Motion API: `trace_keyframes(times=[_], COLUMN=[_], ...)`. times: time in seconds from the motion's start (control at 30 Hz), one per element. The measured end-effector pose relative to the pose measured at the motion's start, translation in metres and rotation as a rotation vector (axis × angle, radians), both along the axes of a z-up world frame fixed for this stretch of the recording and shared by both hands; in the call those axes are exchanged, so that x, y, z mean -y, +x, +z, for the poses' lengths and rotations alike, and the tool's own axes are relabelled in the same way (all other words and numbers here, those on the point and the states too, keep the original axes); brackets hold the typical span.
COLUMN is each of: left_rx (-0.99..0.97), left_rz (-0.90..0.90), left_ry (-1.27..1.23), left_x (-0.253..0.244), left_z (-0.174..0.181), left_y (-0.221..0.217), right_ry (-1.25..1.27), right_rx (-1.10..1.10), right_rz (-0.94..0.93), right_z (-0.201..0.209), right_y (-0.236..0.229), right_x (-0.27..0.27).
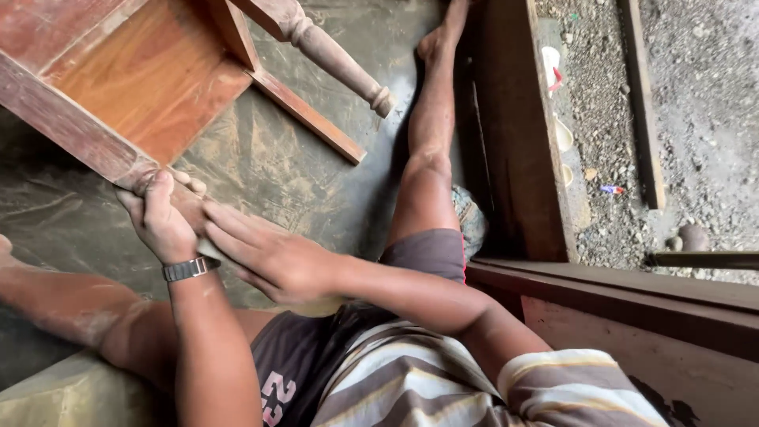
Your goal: The person sits on the floor and sands the legs of a wooden chair using a sanding block. They hold the chair leg with one hand and rub the sanding block along the surface with the other, moving between different legs.
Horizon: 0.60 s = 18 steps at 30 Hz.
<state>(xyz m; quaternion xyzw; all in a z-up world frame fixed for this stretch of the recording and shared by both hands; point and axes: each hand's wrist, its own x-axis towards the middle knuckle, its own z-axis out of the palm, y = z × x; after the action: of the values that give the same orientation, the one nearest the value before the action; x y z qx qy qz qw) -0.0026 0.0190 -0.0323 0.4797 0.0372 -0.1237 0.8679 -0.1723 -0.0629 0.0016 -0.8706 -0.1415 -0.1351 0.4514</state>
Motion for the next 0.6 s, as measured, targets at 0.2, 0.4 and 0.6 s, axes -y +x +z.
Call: trace_keyframes(times=[0.2,0.4,0.6], left_rx=[-0.133,-0.004,0.051], left_rz=[-0.027,0.151,0.096], left_ry=[0.03,0.074,0.007], left_x=[0.001,0.014,0.016], left_z=[-0.06,-0.021,-0.014], left_y=[0.018,0.004,0.005], right_ry=[0.025,-0.034,-0.121], right_rx=[-0.082,-0.184,-0.137], right_rz=[0.024,0.061,0.023], right_z=[0.004,0.004,0.024], right_y=[-0.035,-0.015,-0.029], right_x=[0.0,0.016,0.004])
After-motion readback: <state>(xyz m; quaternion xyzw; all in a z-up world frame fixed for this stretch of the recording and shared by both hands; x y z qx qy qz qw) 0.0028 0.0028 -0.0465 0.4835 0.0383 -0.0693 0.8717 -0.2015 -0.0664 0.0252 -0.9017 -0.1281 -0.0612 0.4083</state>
